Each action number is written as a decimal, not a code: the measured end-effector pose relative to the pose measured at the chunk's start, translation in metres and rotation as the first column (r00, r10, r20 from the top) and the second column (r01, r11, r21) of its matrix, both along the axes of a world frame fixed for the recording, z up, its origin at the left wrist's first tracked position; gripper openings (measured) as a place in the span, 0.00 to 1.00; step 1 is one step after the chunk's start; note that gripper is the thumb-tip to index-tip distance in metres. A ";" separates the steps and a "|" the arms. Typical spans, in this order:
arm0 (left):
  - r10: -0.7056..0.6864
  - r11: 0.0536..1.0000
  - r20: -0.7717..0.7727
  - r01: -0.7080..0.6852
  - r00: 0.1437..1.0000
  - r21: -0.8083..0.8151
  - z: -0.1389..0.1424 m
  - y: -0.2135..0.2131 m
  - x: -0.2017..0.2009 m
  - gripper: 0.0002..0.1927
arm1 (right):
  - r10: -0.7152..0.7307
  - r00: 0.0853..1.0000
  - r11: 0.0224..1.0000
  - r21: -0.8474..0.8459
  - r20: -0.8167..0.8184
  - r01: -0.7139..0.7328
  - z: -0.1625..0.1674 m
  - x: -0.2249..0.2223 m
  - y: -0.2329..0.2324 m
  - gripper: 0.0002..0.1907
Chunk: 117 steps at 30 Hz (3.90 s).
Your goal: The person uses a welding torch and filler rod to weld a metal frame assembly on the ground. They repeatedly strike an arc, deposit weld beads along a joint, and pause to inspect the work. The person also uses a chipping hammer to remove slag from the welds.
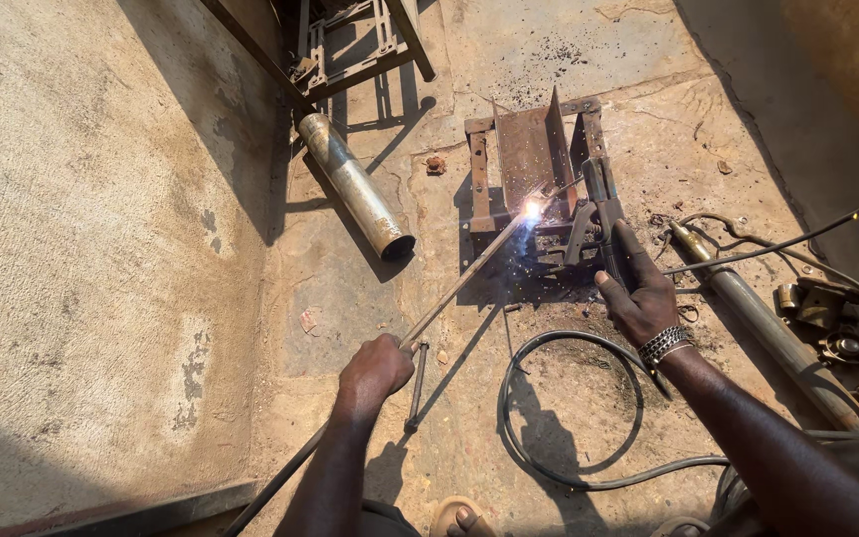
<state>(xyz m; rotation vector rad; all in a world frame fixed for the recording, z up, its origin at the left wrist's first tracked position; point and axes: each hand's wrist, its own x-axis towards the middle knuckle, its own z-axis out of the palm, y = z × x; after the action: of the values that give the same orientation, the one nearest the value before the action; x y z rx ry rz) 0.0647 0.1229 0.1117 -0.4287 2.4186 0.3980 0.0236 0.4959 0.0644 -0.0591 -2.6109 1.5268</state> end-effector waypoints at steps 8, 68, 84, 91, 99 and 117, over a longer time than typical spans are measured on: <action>0.009 1.000 0.022 -0.009 1.000 0.017 0.006 0.004 0.001 0.27 | 0.051 0.988 0.998 0.044 -0.144 -0.045 -0.005 -0.001 0.004 0.41; 0.107 0.963 -0.189 -0.054 0.976 0.266 -0.092 -0.049 -0.009 0.25 | 0.080 0.972 0.994 -0.057 -0.220 -0.095 -0.001 0.002 0.023 0.41; 0.054 0.999 -0.308 -0.052 0.950 0.014 -0.002 -0.014 -0.009 0.25 | 0.126 0.946 0.991 -0.001 -0.297 -0.132 0.000 0.003 0.015 0.40; 0.004 1.000 -0.325 -0.011 0.946 -0.018 0.017 -0.004 -0.004 0.27 | 0.100 0.967 0.994 0.065 -0.234 -0.087 -0.001 0.003 0.015 0.40; 0.006 1.000 -0.275 -0.008 0.961 -0.006 0.021 0.000 -0.002 0.27 | 0.107 0.956 0.990 0.121 -0.272 -0.076 -0.002 -0.001 0.014 0.39; -0.009 0.986 -0.186 0.040 0.982 0.164 -0.094 -0.045 -0.013 0.32 | -0.059 0.996 0.921 -0.390 -0.070 0.027 0.018 0.013 0.038 0.46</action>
<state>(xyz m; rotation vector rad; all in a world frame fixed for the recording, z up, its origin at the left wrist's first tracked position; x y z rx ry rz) 0.0519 0.0783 0.0178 -0.2987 2.5406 0.6502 0.0367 0.5336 0.0823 -0.0864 -2.1918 1.9625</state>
